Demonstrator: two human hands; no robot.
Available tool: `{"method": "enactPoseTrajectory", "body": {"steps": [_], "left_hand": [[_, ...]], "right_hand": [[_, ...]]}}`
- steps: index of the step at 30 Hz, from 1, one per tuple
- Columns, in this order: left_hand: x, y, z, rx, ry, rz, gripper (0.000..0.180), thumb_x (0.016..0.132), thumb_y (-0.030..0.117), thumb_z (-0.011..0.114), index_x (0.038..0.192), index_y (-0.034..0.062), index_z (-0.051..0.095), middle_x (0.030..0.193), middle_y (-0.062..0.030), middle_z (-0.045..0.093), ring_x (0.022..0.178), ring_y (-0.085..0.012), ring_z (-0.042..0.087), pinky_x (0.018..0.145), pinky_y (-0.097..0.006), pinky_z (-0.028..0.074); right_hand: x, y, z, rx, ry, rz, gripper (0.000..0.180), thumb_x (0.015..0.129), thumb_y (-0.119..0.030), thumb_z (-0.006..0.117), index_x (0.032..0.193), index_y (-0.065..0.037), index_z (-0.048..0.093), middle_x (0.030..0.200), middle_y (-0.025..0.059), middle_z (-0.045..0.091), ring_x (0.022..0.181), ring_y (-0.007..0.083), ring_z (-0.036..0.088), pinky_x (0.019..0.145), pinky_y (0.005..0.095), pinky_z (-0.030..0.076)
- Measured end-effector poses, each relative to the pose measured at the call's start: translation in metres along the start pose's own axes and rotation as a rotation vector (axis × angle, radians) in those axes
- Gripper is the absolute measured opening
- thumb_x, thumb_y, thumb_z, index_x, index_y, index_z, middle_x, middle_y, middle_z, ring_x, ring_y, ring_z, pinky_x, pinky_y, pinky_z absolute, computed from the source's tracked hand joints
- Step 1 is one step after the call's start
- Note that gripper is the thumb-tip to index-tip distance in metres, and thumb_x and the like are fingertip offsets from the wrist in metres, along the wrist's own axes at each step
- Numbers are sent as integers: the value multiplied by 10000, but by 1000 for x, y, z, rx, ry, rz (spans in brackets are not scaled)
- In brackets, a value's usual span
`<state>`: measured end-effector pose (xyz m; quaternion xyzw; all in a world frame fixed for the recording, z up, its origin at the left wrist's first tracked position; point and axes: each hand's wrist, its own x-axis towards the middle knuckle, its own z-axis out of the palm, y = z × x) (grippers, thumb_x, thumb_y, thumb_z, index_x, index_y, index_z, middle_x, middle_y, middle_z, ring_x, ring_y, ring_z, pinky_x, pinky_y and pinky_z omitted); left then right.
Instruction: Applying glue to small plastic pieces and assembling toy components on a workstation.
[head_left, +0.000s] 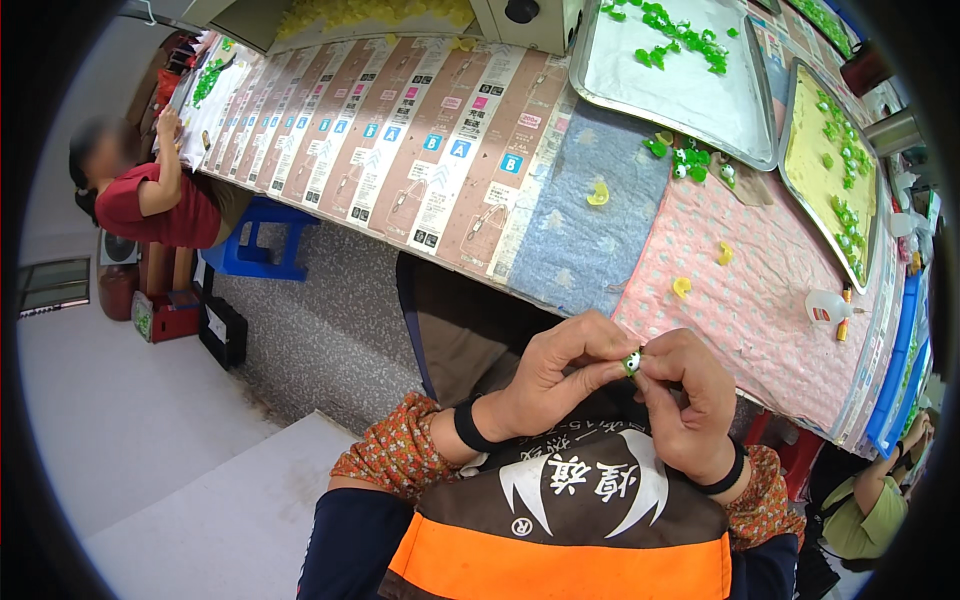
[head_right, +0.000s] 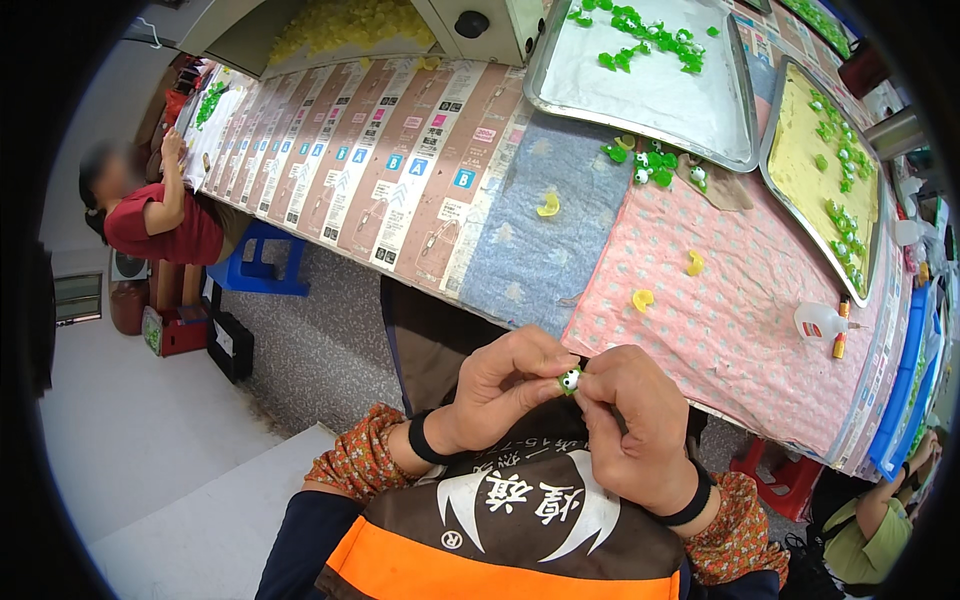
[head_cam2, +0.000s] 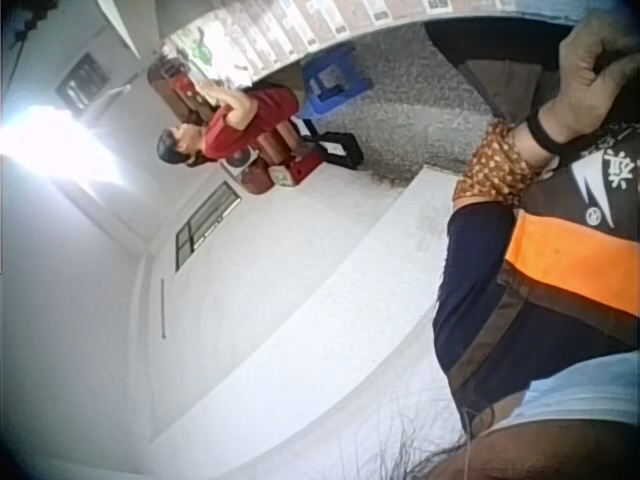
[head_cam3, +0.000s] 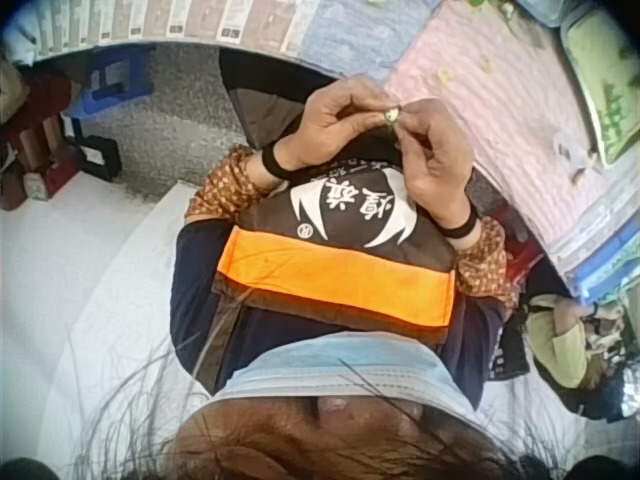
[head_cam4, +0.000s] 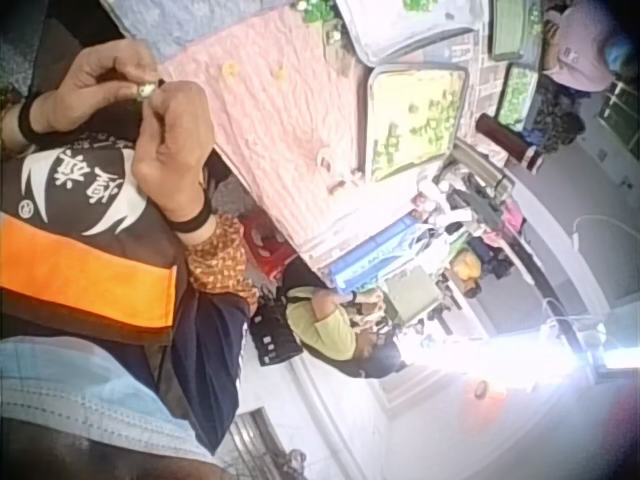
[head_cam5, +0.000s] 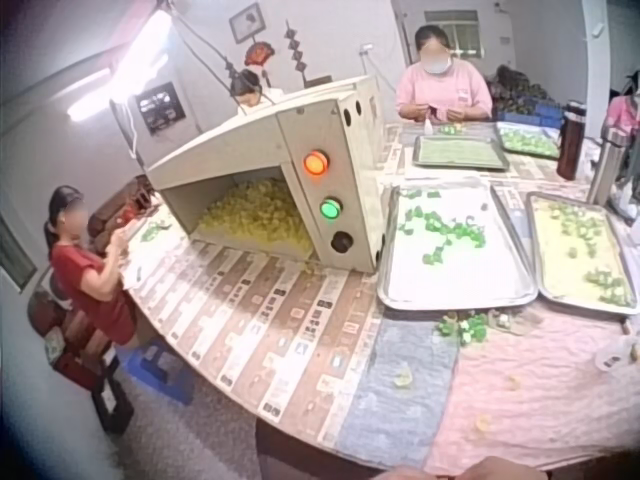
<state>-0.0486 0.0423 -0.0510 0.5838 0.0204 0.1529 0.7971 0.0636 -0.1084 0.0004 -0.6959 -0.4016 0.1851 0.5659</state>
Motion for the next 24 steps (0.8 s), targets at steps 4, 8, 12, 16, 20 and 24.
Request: {"method": "enactPoseTrajectory", "body": {"steps": [4, 8, 12, 16, 20, 24], "left_hand": [[3, 3, -1, 89, -2, 8, 248, 954, 1, 643, 1202, 6, 630, 1072, -82, 606, 986, -126, 631, 827, -261, 529], [8, 17, 5, 242, -39, -81, 304, 952, 31, 654, 1254, 19, 624, 1094, -78, 617, 995, -119, 632, 812, -264, 534], [7, 19, 5, 26, 3, -180, 401, 974, 48, 623, 1363, 17, 528, 1185, -87, 598, 1025, -133, 629, 853, -286, 550], [7, 24, 2, -18, -21, -245, 335, 1015, 71, 568, 1330, 6, 476, 1213, -106, 581, 1053, -155, 637, 905, -319, 566], [8, 26, 9, -72, 63, -284, 222, 1025, 102, 566, 1215, 8, 499, 1106, -82, 619, 966, -124, 651, 819, -274, 575], [9, 24, 8, -348, 96, -432, 202, 1048, 162, 528, 1193, 45, 449, 1015, -91, 613, 902, -155, 669, 766, -311, 615]], "right_hand": [[1, -6, -2, 136, 9, 159, 150, 823, 140, 629, 908, 20, 603, 852, 101, 614, 697, 151, 640, 612, 256, 503], [6, -8, -7, 256, -14, 290, 92, 898, 93, 617, 961, 27, 613, 887, 76, 645, 728, 92, 652, 619, 217, 525], [17, -13, -18, 305, -73, 448, 77, 949, 21, 613, 1025, 34, 612, 936, 76, 677, 776, 90, 662, 644, 226, 559], [27, -18, -28, 269, -159, 510, 76, 961, -13, 615, 1020, 34, 617, 933, 75, 674, 788, 88, 656, 647, 230, 568], [33, -25, -28, 301, -187, 562, 67, 959, -9, 612, 1013, 29, 626, 943, 74, 663, 802, 90, 655, 652, 224, 566], [29, -16, -24, 376, -157, 519, 105, 934, 4, 627, 1037, 22, 629, 971, 70, 639, 805, 94, 650, 668, 232, 555]]}}
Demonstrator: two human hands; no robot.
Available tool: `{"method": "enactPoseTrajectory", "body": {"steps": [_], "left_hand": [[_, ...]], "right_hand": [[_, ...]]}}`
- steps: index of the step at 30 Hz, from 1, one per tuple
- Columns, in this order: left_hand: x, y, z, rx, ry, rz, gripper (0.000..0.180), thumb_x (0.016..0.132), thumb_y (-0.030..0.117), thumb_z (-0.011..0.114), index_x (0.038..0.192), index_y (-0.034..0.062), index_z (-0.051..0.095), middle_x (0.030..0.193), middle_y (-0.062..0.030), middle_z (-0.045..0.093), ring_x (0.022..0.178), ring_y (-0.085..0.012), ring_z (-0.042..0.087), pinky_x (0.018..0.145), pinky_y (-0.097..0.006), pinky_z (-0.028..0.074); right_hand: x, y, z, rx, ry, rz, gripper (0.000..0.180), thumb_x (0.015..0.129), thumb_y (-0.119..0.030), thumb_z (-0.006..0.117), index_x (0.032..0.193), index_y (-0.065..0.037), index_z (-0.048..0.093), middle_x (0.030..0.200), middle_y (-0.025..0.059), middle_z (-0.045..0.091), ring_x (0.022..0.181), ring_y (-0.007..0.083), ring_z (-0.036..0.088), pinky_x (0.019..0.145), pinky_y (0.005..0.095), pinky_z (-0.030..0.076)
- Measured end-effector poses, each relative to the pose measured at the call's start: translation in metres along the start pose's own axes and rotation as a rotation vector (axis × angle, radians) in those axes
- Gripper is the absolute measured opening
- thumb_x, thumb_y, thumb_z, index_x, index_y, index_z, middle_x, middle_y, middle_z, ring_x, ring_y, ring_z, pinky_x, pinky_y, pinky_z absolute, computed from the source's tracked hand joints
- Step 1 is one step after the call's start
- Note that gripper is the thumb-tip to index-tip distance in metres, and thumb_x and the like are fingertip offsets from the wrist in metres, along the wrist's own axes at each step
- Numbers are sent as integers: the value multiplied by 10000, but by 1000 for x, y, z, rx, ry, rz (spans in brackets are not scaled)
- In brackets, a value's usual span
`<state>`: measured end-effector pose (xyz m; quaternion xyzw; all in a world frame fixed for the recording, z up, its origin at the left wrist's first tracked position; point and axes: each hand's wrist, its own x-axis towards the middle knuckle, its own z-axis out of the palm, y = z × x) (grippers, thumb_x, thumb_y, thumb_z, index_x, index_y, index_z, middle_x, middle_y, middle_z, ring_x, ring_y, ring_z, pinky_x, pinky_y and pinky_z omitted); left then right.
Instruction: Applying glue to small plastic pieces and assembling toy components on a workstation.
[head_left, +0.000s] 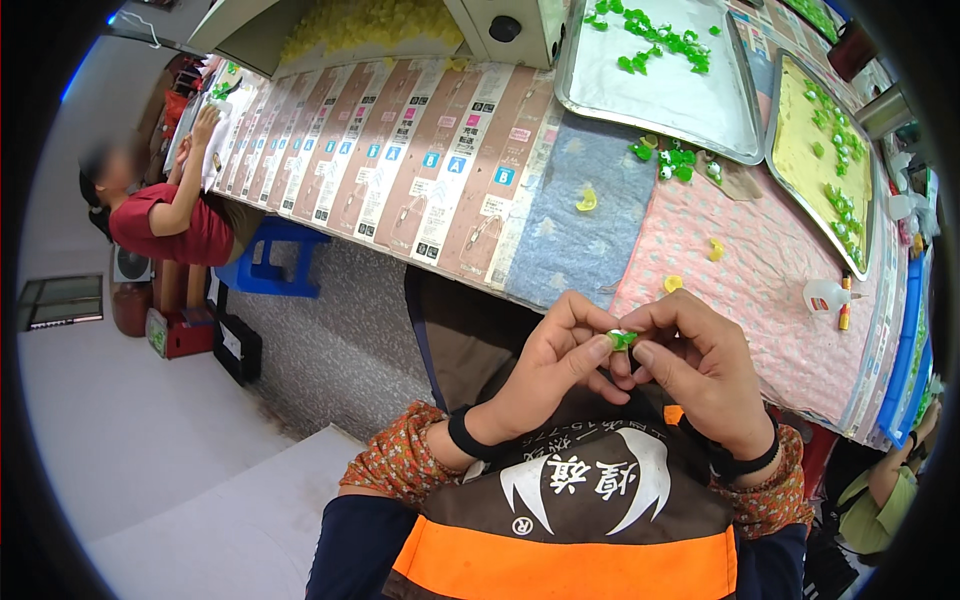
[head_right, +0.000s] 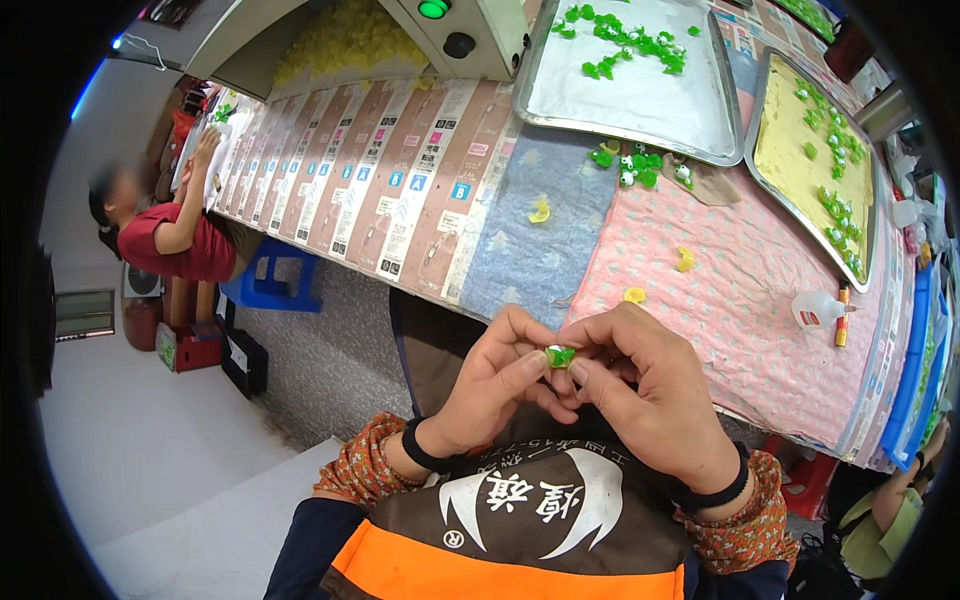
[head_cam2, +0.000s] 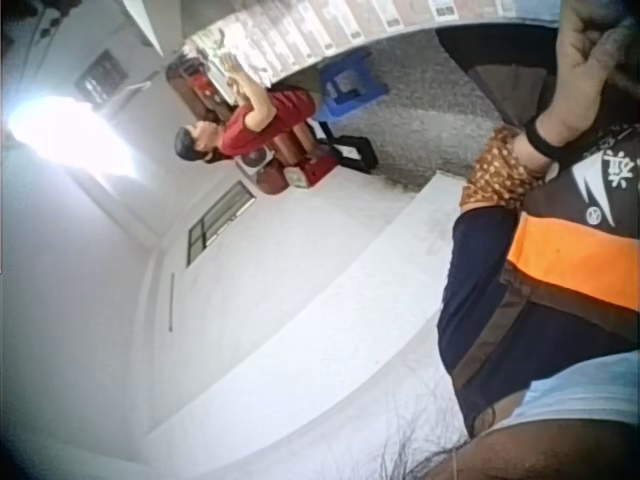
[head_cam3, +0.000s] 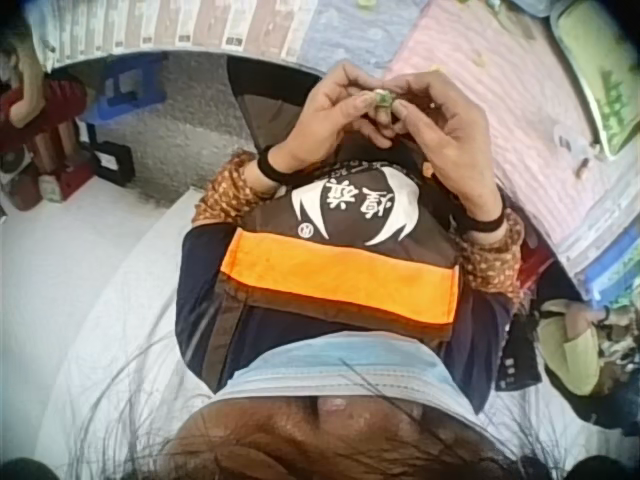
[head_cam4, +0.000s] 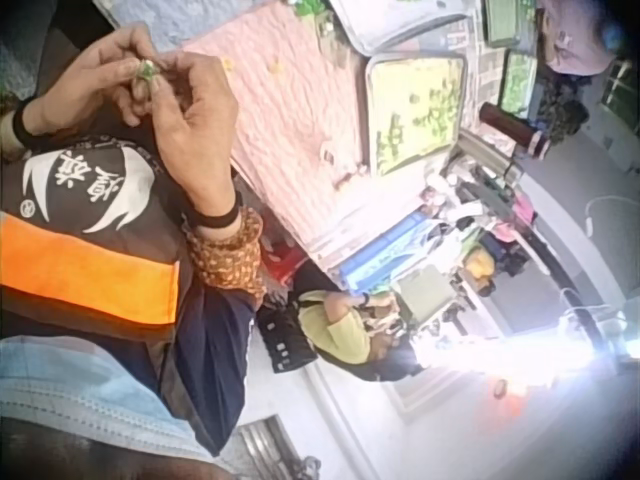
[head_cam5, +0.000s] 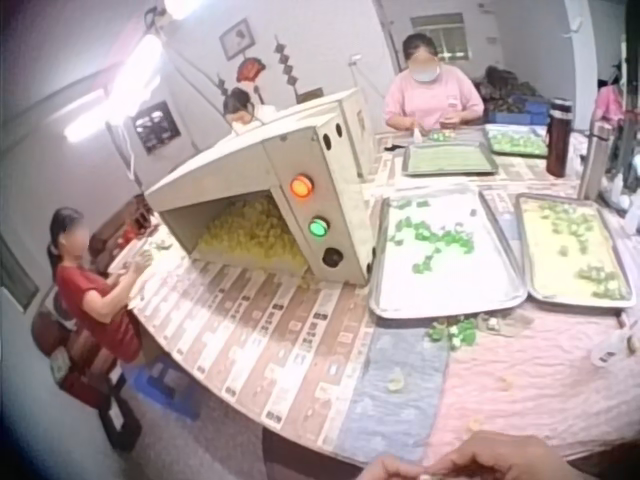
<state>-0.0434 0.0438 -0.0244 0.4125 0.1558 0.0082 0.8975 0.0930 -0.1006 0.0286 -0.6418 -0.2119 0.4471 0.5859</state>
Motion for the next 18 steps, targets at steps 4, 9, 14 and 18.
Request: {"method": "enactPoseTrajectory", "body": {"steps": [4, 9, 14, 18], "left_hand": [[0, -4, 0, -232, -11, -119, 205, 1052, 227, 519, 1163, 72, 443, 987, -104, 612, 872, -178, 682, 707, -335, 639], [2, -8, 2, -258, -10, -154, 203, 1052, 238, 519, 1148, 82, 434, 965, -103, 621, 849, -185, 687, 701, -328, 636], [3, -10, 1, -201, -2, -136, 203, 1059, 244, 507, 1153, 84, 426, 945, -105, 633, 834, -181, 687, 697, -322, 633], [5, -11, 1, -104, -4, -107, 206, 1058, 231, 503, 1168, 87, 405, 946, -109, 639, 843, -186, 689, 708, -345, 637]], "right_hand": [[-2, 16, 1, -69, -5, -129, 186, 891, 31, 634, 1075, 8, 626, 982, 65, 597, 805, 104, 644, 689, 248, 530], [-4, 23, 2, -167, 43, -215, 201, 892, 33, 627, 1090, 1, 623, 958, 73, 592, 776, 113, 641, 673, 255, 518], [-4, 28, -2, -190, 32, -167, 170, 906, 3, 652, 1073, 1, 628, 905, 88, 604, 717, 143, 641, 625, 275, 504], [-5, 27, -4, -235, 30, -174, 172, 902, -9, 669, 1069, 0, 631, 905, 100, 609, 708, 161, 642, 616, 286, 503]]}}
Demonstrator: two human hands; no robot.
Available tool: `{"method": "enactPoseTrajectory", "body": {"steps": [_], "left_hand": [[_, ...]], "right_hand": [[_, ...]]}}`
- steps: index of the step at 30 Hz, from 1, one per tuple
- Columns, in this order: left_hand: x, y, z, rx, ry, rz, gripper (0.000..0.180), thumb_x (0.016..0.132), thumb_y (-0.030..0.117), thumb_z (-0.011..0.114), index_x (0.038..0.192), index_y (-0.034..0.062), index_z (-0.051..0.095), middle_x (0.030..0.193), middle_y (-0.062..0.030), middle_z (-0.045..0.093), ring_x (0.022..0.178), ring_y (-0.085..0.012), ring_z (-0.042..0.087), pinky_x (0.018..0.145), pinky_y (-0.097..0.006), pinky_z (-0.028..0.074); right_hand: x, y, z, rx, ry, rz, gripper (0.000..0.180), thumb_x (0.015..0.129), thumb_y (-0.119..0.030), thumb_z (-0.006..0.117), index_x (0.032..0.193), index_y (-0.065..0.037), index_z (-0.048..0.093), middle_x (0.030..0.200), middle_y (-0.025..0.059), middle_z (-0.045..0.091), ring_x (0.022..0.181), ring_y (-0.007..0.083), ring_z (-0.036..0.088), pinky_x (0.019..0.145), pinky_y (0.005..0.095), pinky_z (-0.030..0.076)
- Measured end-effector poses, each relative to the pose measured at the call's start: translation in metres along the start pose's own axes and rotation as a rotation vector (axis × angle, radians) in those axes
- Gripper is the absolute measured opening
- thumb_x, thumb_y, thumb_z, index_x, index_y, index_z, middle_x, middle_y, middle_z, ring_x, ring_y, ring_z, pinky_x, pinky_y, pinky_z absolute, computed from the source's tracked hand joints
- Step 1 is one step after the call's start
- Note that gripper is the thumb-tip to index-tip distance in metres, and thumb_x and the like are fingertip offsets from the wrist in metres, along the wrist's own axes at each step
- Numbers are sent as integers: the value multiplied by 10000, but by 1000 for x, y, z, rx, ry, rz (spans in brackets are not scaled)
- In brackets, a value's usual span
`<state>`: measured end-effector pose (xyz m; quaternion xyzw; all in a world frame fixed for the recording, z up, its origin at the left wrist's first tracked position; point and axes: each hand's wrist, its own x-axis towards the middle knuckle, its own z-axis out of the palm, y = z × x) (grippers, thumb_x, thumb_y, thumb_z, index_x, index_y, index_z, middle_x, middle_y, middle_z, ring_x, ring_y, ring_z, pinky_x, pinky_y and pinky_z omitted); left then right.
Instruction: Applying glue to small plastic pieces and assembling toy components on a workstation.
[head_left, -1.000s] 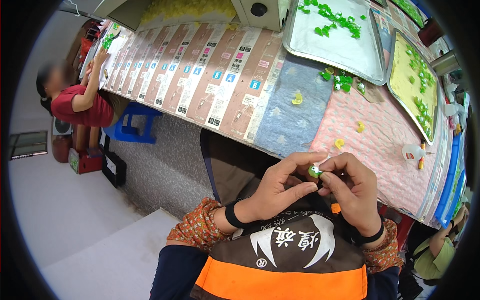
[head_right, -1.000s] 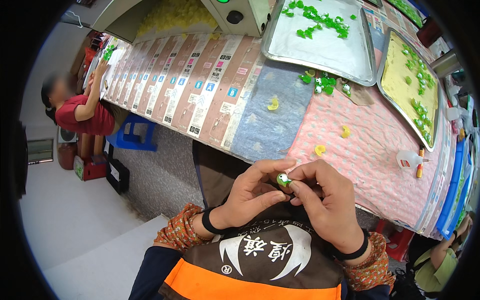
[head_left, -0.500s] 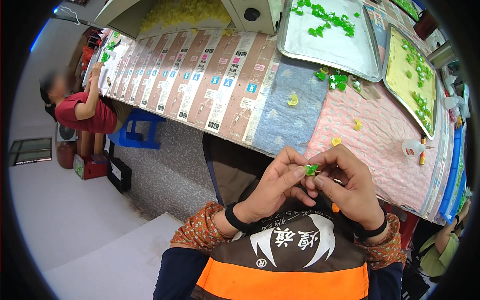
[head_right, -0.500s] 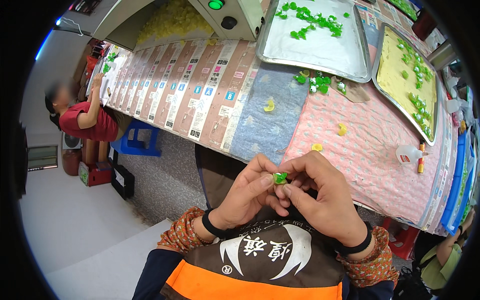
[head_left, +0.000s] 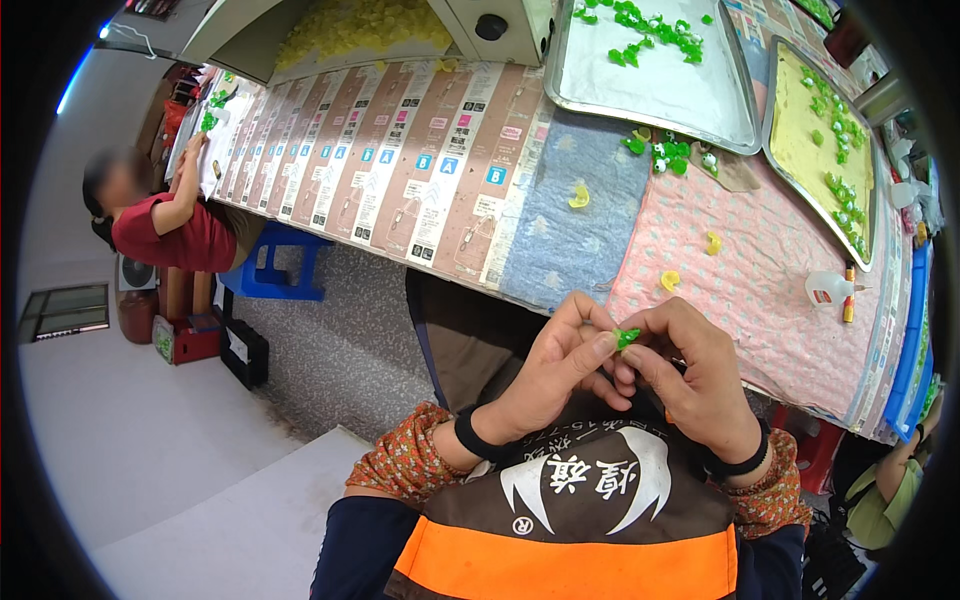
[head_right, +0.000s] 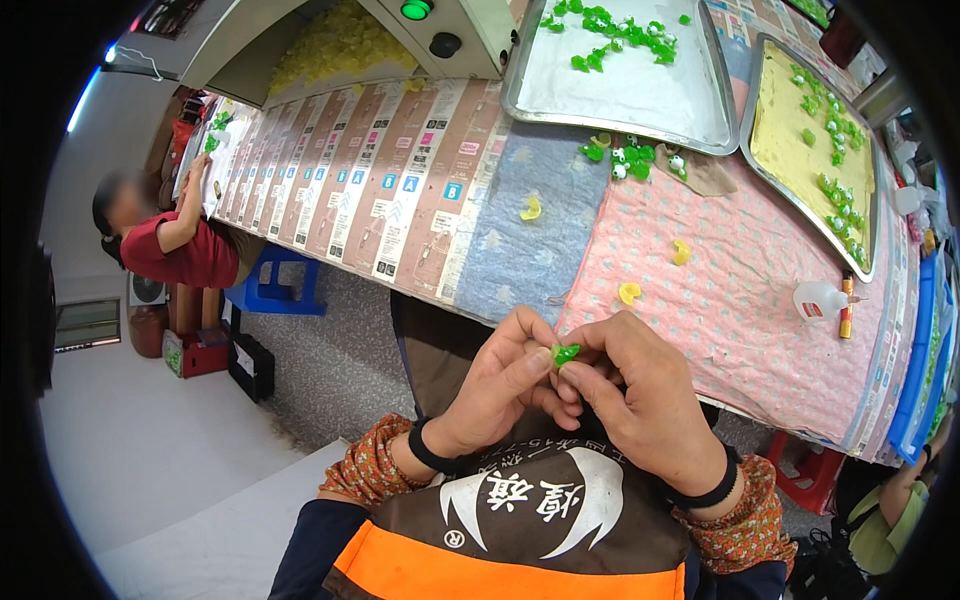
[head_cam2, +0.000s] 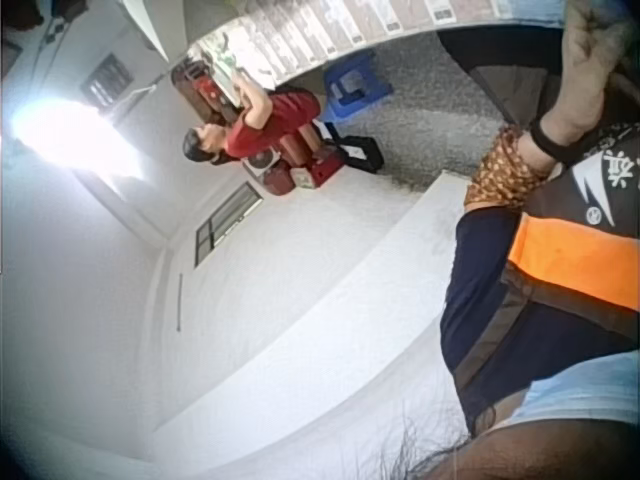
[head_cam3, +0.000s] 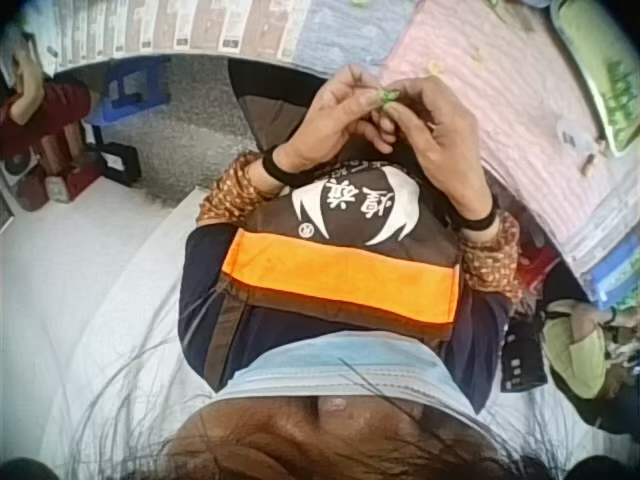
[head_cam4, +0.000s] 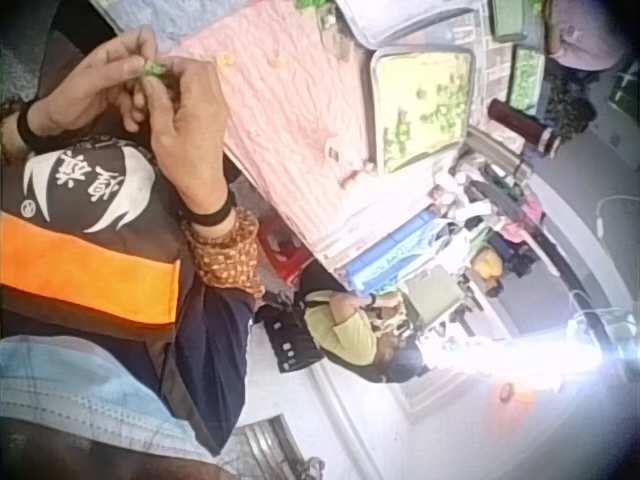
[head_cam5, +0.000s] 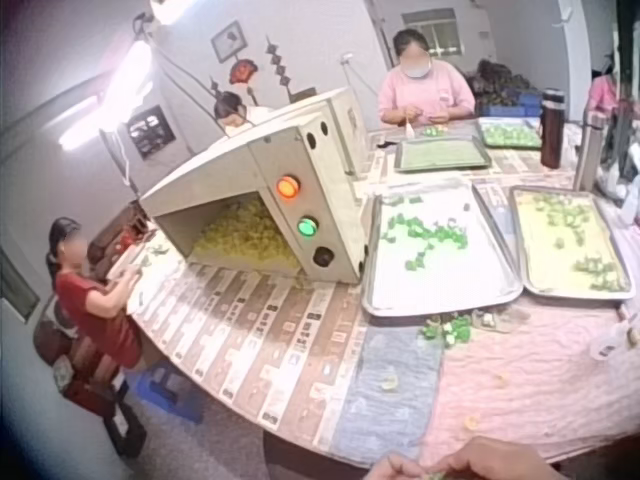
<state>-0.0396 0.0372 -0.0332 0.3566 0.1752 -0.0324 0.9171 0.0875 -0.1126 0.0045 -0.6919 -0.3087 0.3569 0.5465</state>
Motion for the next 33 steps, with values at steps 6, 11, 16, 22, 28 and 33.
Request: {"method": "enactPoseTrajectory", "body": {"steps": [6, 11, 16, 22, 28, 33], "left_hand": [[2, 4, 4, 21, 2, 5, 225, 1054, 202, 506, 1192, 97, 363, 951, -106, 641, 846, -181, 689, 707, -339, 633], [1, 2, 4, 35, -17, 3, 200, 1063, 200, 489, 1169, 100, 351, 955, -104, 638, 864, -170, 688, 710, -315, 622], [0, 4, 0, 27, -45, -16, 188, 1071, 231, 470, 1147, 103, 355, 988, -106, 633, 886, -170, 691, 728, -324, 621], [2, 3, -2, -46, -52, -13, 215, 1059, 245, 505, 1136, 102, 365, 982, -105, 640, 870, -165, 694, 732, -315, 616], [1, 3, 2, 20, -56, 7, 193, 1052, 180, 516, 1132, 94, 363, 944, -100, 645, 849, -161, 691, 715, -298, 600], [0, -1, -4, 57, -64, 28, 178, 1049, 149, 510, 1132, 85, 366, 935, -102, 643, 827, -160, 684, 704, -284, 586]], "right_hand": [[2, -7, -2, -142, 20, -141, 191, 879, 7, 678, 1064, 4, 628, 898, 104, 604, 714, 188, 648, 619, 291, 511], [2, -7, -2, -160, -11, -89, 193, 852, -7, 684, 1035, -13, 623, 882, 101, 582, 734, 203, 615, 591, 311, 478], [1, -8, -1, -210, -27, -137, 207, 848, -27, 691, 1037, -17, 607, 873, 107, 573, 738, 232, 598, 625, 336, 470], [1, -9, -2, -244, -40, -155, 201, 851, -18, 678, 1032, -7, 592, 869, 117, 567, 738, 248, 606, 657, 351, 477], [1, -8, -2, -232, -35, -169, 185, 835, 13, 658, 1001, 4, 576, 857, 123, 560, 724, 254, 610, 627, 340, 484], [0, -6, 3, -234, -7, -187, 154, 812, 2, 662, 941, -4, 579, 800, 106, 555, 656, 220, 591, 580, 315, 478]]}}
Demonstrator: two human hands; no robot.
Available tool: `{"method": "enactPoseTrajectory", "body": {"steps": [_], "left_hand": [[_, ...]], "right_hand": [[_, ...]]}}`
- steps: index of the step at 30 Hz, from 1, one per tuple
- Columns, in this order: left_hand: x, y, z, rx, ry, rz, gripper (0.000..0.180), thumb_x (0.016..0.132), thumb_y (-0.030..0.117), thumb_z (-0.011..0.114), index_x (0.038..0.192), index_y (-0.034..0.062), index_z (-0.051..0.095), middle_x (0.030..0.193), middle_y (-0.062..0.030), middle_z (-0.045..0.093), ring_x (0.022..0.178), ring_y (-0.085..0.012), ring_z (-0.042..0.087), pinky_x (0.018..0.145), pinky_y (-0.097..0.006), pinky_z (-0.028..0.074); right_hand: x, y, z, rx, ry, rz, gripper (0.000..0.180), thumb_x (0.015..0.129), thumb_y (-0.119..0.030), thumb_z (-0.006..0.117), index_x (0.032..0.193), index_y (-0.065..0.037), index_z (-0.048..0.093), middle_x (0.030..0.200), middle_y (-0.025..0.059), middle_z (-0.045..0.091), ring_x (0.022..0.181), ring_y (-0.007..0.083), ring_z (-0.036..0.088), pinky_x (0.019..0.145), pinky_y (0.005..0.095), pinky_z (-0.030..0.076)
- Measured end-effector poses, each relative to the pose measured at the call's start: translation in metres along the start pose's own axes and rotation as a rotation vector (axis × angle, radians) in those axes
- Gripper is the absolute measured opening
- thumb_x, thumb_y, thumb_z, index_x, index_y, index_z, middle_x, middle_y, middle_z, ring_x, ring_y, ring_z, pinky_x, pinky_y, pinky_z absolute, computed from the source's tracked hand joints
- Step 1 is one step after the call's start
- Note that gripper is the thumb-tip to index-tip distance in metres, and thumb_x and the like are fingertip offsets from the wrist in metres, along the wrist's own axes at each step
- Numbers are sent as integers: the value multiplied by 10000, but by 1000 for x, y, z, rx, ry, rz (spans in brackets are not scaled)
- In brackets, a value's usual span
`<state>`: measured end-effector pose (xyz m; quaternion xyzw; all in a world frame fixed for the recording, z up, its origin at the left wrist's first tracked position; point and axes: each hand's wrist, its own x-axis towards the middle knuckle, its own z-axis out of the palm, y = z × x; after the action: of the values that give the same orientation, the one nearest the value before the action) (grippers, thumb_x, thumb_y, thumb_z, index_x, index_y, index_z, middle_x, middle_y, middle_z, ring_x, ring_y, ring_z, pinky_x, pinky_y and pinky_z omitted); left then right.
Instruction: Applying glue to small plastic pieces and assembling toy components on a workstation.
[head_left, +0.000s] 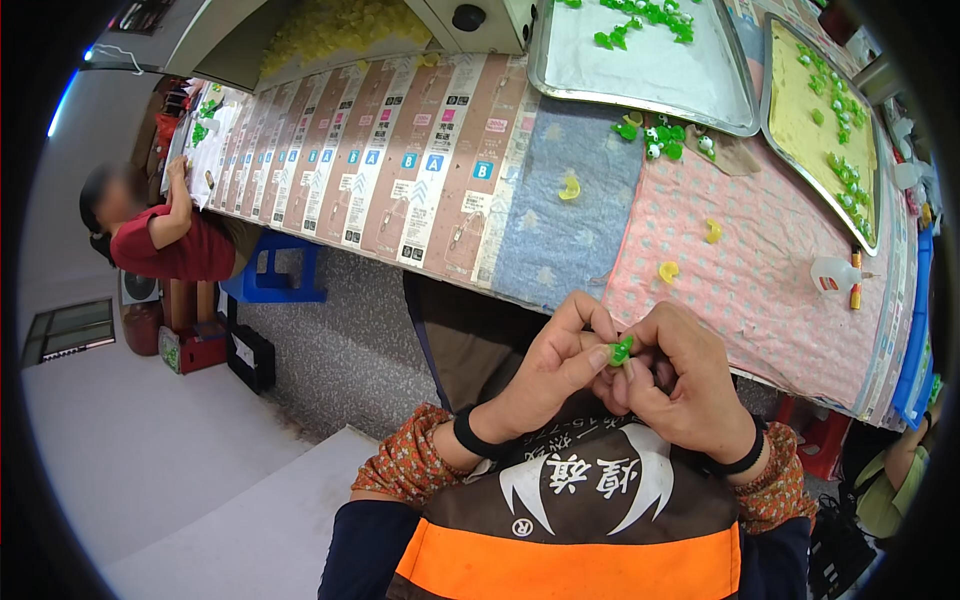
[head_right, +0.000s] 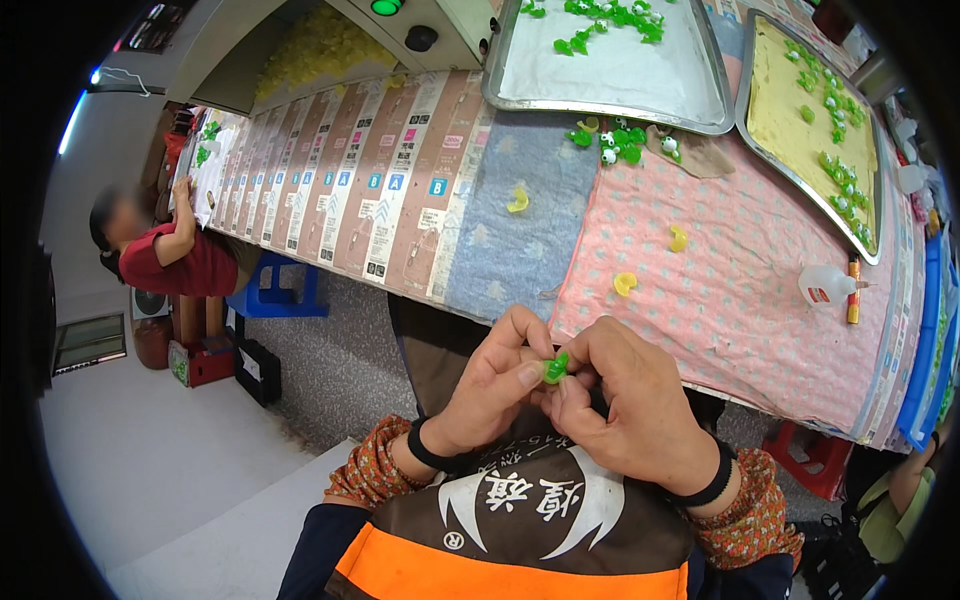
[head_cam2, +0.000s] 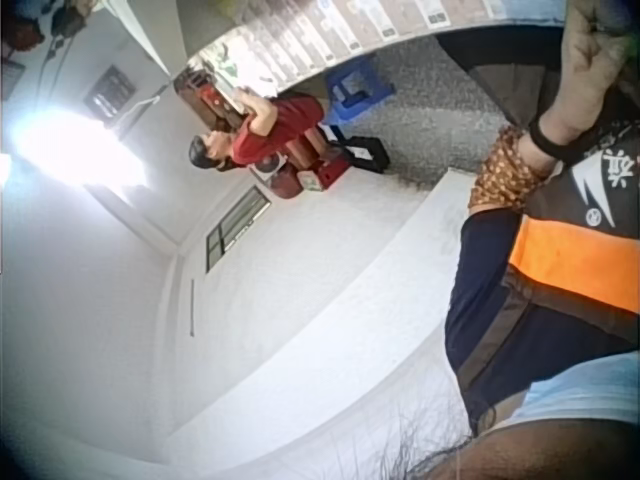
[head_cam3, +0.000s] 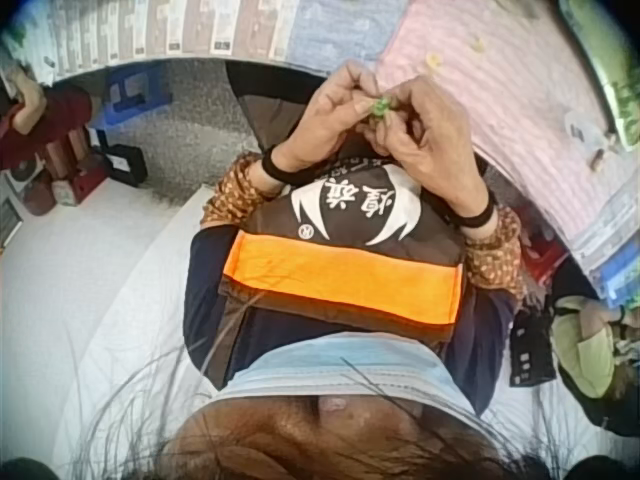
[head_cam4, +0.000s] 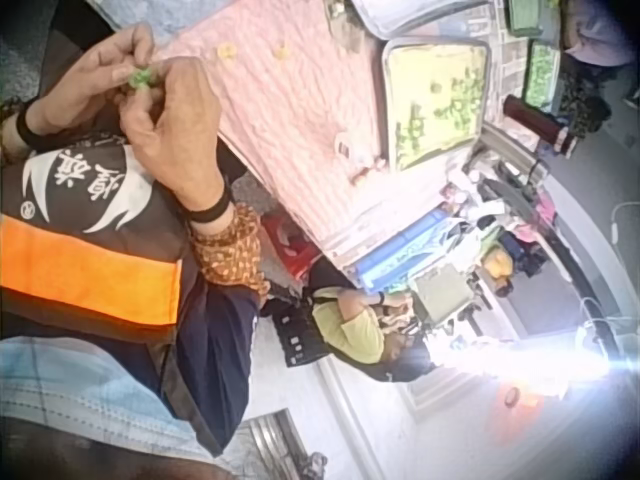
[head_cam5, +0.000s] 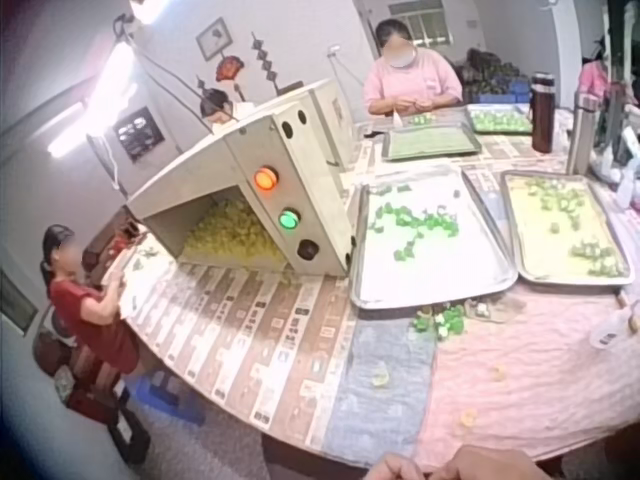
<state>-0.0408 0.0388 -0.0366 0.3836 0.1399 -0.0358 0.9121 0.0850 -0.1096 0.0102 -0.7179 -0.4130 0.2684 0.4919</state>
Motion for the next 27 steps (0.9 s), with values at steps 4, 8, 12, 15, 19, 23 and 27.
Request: {"method": "enactPoseTrajectory", "body": {"steps": [4, 8, 12, 15, 19, 23, 27], "left_hand": [[0, 1, 0, -25, -47, 15, 162, 1045, 141, 505, 1123, 82, 376, 958, -105, 635, 822, -169, 678, 694, -273, 571], [1, 0, -1, -21, -50, 6, 165, 1040, 156, 513, 1115, 87, 383, 972, -101, 631, 828, -169, 673, 709, -283, 565], [2, -2, -2, -63, -51, -20, 177, 1032, 175, 533, 1101, 92, 393, 965, -94, 627, 815, -162, 662, 727, -294, 556], [3, -3, -2, -86, -61, -21, 178, 1027, 177, 540, 1092, 93, 398, 951, -93, 620, 804, -162, 656, 725, -299, 552], [4, -5, -2, -108, -69, -25, 170, 1024, 175, 542, 1078, 89, 406, 930, -94, 610, 786, -169, 652, 720, -305, 549], [3, -3, -1, -103, -52, -29, 169, 1023, 179, 544, 1068, 85, 410, 911, -95, 611, 775, -172, 651, 718, -303, 547], [4, -5, 0, -134, -67, -35, 188, 1018, 202, 560, 1057, 87, 416, 866, -88, 610, 770, -173, 651, 713, -301, 543]], "right_hand": [[-3, 0, 4, 172, 35, 124, 123, 773, -13, 671, 854, -17, 579, 748, 54, 542, 602, 111, 524, 523, 260, 421], [-4, 3, 8, 220, 60, 152, 116, 747, -8, 670, 817, -24, 579, 723, 26, 527, 587, 58, 477, 498, 228, 373], [-4, 4, 9, 202, 63, 151, 115, 738, -4, 671, 806, -25, 580, 708, 27, 525, 581, 60, 474, 497, 228, 370], [-4, 6, 12, 219, 78, 139, 116, 721, 8, 667, 785, -19, 574, 702, 29, 524, 583, 57, 474, 497, 229, 373], [-7, 12, 18, 364, 94, 194, 119, 701, 27, 657, 771, -10, 568, 706, 34, 526, 588, 53, 472, 499, 230, 377], [-8, 14, 18, 392, 85, 211, 121, 696, 36, 653, 771, -7, 569, 710, 34, 521, 590, 52, 472, 498, 228, 376], [-11, 18, 22, 452, 95, 225, 122, 695, 39, 654, 770, -7, 570, 712, 31, 519, 591, 53, 471, 498, 229, 375]]}}
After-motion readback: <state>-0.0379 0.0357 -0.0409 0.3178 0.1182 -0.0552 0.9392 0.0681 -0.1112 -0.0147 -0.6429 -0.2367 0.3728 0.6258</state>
